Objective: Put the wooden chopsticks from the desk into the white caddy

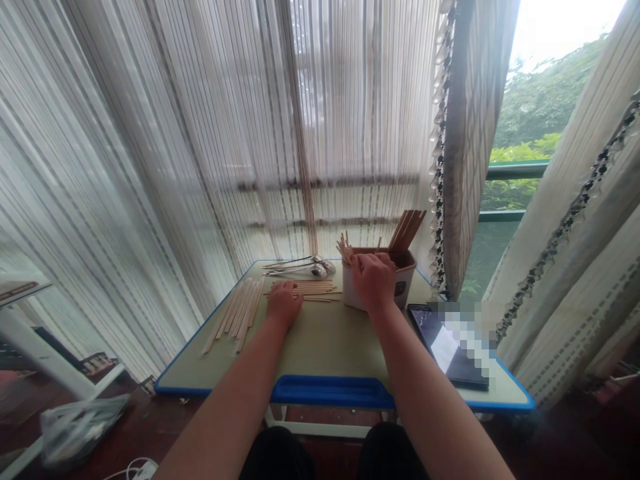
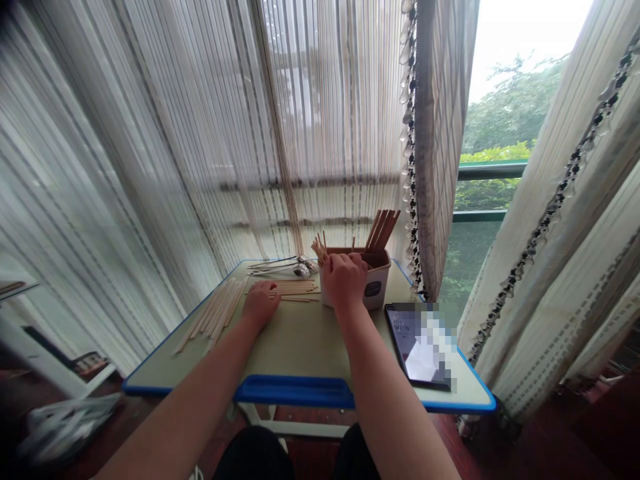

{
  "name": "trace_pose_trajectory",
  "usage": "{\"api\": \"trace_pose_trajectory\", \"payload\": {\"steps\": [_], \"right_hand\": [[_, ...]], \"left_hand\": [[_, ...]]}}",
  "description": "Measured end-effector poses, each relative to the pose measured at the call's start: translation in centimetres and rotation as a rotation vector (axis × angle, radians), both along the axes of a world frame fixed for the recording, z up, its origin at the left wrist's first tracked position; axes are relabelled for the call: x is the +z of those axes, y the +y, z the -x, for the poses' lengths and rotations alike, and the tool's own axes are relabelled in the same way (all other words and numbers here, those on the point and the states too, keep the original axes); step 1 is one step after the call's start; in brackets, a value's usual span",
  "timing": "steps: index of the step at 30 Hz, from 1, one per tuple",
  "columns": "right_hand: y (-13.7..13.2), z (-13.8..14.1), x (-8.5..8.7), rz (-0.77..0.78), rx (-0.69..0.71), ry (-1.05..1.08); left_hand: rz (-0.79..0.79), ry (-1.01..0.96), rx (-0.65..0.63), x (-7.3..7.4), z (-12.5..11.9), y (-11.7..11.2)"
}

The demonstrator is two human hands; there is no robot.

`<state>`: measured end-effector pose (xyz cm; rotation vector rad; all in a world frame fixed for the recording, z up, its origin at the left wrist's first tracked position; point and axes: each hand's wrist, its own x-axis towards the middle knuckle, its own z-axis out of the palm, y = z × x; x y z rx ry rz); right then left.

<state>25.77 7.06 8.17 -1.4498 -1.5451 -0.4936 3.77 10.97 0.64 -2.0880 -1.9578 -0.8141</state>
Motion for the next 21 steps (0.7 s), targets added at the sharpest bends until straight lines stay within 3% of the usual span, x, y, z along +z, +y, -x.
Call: {"api": "trace_pose_trajectory", "payload": {"steps": [6,13,21], "right_hand": [[-0.05,0.29,-0.06,0.021,0.03,-0.014],[0.19,0.29,-0.42,0.088,-0.091,-0.079],[-0.71,0.65,0.21,0.144,-0.088,-0.096]], "left_hand": [[0.011,0.003,0.004,-0.13,0.01,0.06],[-0.02,-0.001,-0.026,-0.35,0.2,0.27],[0.015,-0.003,-0.004,-0.11,0.13,0.14]]}}
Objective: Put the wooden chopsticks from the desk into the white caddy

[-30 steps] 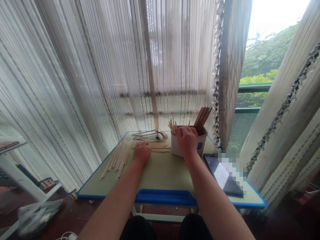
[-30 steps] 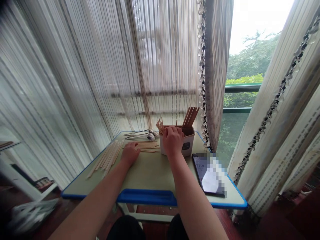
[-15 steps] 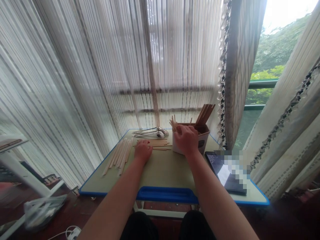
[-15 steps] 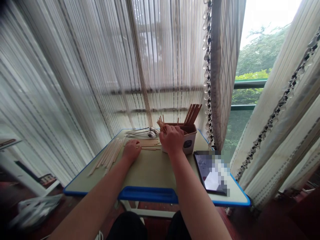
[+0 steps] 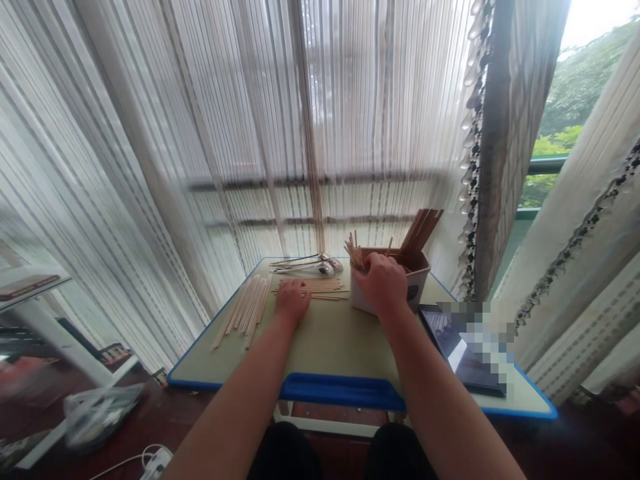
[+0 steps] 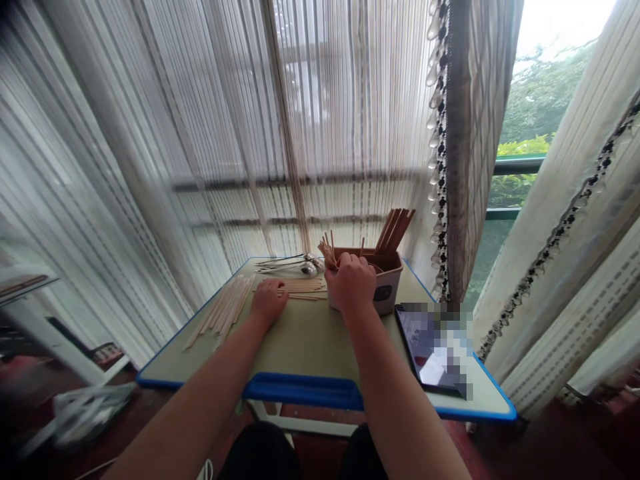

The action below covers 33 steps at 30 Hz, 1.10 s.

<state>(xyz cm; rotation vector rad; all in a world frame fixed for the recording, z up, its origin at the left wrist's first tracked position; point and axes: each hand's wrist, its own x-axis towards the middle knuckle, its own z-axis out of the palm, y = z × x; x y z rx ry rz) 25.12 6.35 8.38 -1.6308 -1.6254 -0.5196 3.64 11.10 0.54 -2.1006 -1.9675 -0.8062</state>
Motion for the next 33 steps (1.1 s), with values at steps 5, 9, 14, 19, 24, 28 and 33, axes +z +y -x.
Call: {"api": "trace_pose_trajectory", "payload": {"steps": [5,9,14,19,24,28,33], "right_hand": [[-1.5,0.7,0.7,0.075,0.004,0.01],[-2.4,1.0,1.1,0.104,-0.01,0.073],[-1.2,0.9,1.2,-0.072,0.068,0.151],[1.3,1.6,2.5,0.021,0.252,0.32],[2.3,2.5,3.9,0.23,0.367,0.519],[2.7,2.6,3.9,0.197,0.396,0.58],[3.1,2.6,3.9,0.137,0.452,0.591]], "left_hand": [[-0.02,-0.003,0.001,-0.3,0.2,0.2],[-0.056,0.008,-0.013,-0.5,0.3,0.4],[-0.047,-0.002,-0.015,-0.5,0.2,0.7],[-0.043,-0.009,-0.021,-0.4,0.1,0.9],[-0.04,-0.009,-0.03,-0.4,0.2,0.9],[-0.022,-0.018,-0.032,-0.3,0.1,0.9],[-0.031,-0.021,-0.039,-0.4,0.0,1.1]]}}
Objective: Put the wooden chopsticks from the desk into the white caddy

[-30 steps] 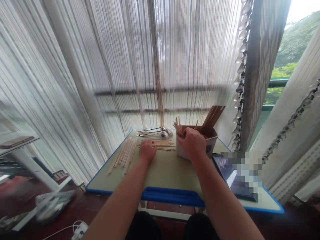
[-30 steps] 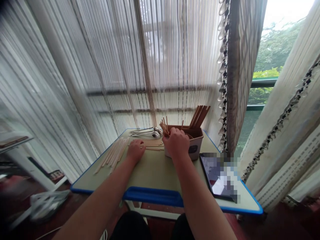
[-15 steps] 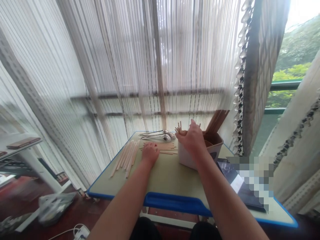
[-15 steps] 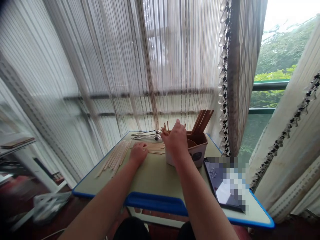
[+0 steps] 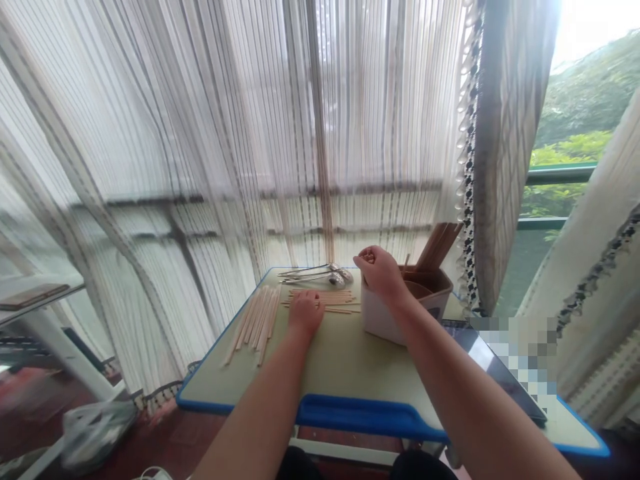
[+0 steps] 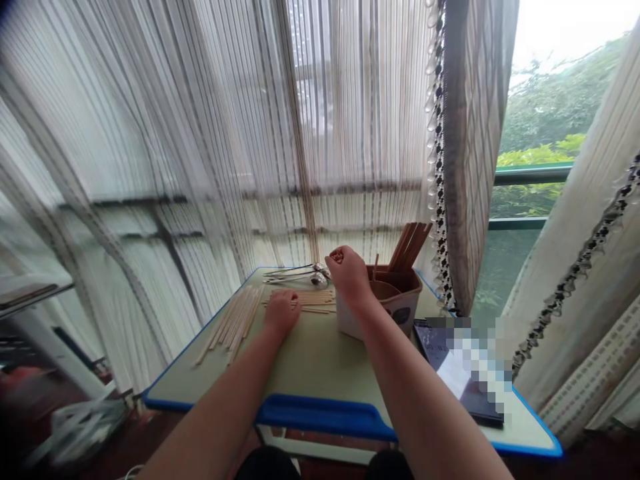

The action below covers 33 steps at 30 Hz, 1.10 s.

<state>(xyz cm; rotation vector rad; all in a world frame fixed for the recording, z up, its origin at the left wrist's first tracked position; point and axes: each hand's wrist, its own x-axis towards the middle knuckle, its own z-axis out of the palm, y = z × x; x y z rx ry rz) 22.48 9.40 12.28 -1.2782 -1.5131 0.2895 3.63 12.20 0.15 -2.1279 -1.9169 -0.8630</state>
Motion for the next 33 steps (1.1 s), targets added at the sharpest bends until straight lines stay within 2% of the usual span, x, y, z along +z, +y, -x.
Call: {"api": "trace_pose_trajectory", "payload": {"steps": [5,10,19,21,24,25,27,28,30,31,33], "right_hand": [[-0.3,-0.1,0.0,-0.033,-0.009,-0.017],[-1.3,-0.4,-0.3,0.036,0.116,0.042],[-2.8,-0.8,0.0,0.049,0.21,0.092],[-3.4,-0.8,0.0,-0.09,0.13,0.068],[-5.4,-0.2,-0.7,-0.513,-0.121,-0.022],[-6.1,0.1,-1.3,-0.644,-0.163,-0.069],[-7.2,1.3,-2.8,-0.772,-0.103,-0.208],[-7.3,2.0,-3.8,-0.757,-0.029,-0.297],[-6.8,3.5,-6.2,-0.568,0.112,-0.483],[-6.2,4.2,-7.4,-0.413,0.134,-0.562],[-4.5,5.2,-9.8,-0.108,0.084,-0.668]], "left_hand": [[-0.013,0.015,-0.009,-0.1,0.1,0.0],[-0.02,0.01,-0.013,-0.1,0.1,0.0],[-0.015,0.009,-0.005,0.0,0.0,-0.1],[-0.005,0.007,0.014,0.0,-0.1,-0.2],[-0.013,-0.001,0.054,0.2,0.0,-0.2],[-0.018,-0.004,0.078,0.3,0.1,-0.3],[-0.015,-0.017,0.169,0.5,0.4,-0.5],[-0.005,-0.024,0.232,0.6,0.6,-0.7],[0.016,-0.035,0.353,0.9,1.0,-1.0],[0.025,-0.038,0.395,0.9,1.2,-1.1],[0.045,-0.036,0.432,1.0,1.5,-1.3]]}}
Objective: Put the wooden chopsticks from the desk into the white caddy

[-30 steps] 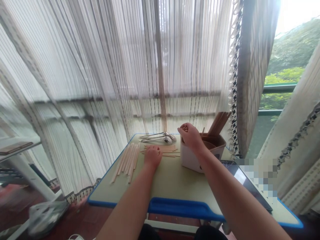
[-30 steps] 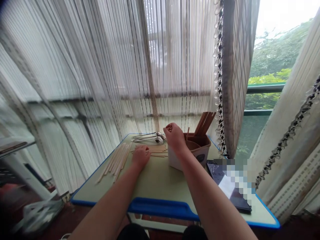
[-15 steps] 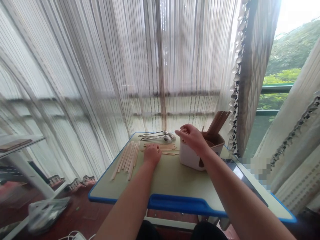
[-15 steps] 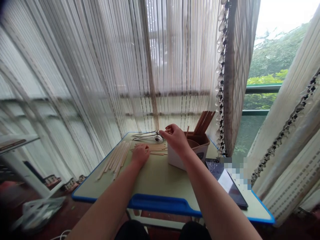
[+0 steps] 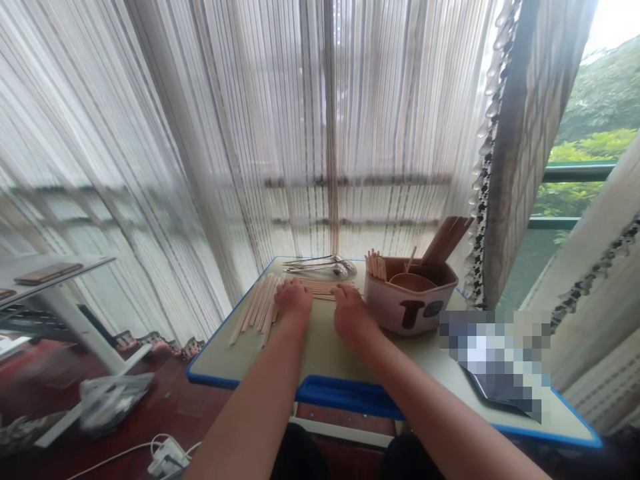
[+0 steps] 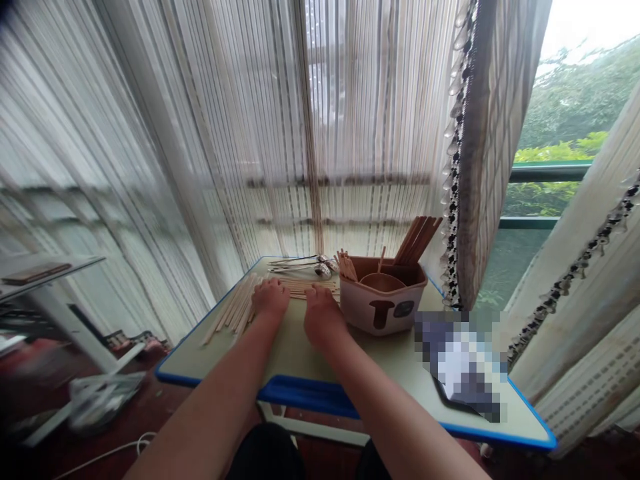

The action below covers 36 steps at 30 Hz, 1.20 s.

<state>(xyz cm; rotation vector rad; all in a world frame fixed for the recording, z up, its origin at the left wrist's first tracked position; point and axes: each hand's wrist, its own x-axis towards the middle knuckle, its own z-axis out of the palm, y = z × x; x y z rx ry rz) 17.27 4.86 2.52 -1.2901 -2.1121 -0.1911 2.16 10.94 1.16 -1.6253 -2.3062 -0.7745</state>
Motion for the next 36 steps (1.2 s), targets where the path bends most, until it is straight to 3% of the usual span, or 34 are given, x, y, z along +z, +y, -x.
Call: {"api": "trace_pose_trajectory", "payload": {"steps": [3,6,28,33,36], "right_hand": [[2.0,0.5,-2.5,0.233,-0.115,-0.121],[2.3,0.2,-3.3,0.305,-0.104,-0.136],[-1.0,-0.2,-1.2,0.352,-0.213,-0.243],[-3.8,-2.1,-1.0,0.383,-0.286,-0.297],[-5.8,-4.5,-1.5,0.395,-0.287,-0.218]], "left_hand": [[0.047,-0.013,0.004,-0.1,0.1,0.0],[0.073,-0.036,-0.004,-0.2,0.2,0.3],[-0.077,-0.209,-0.021,0.0,0.9,0.2],[-0.068,-0.243,-0.024,0.0,1.1,0.2],[-0.054,-0.229,-0.039,-0.2,0.9,0.3]]}}
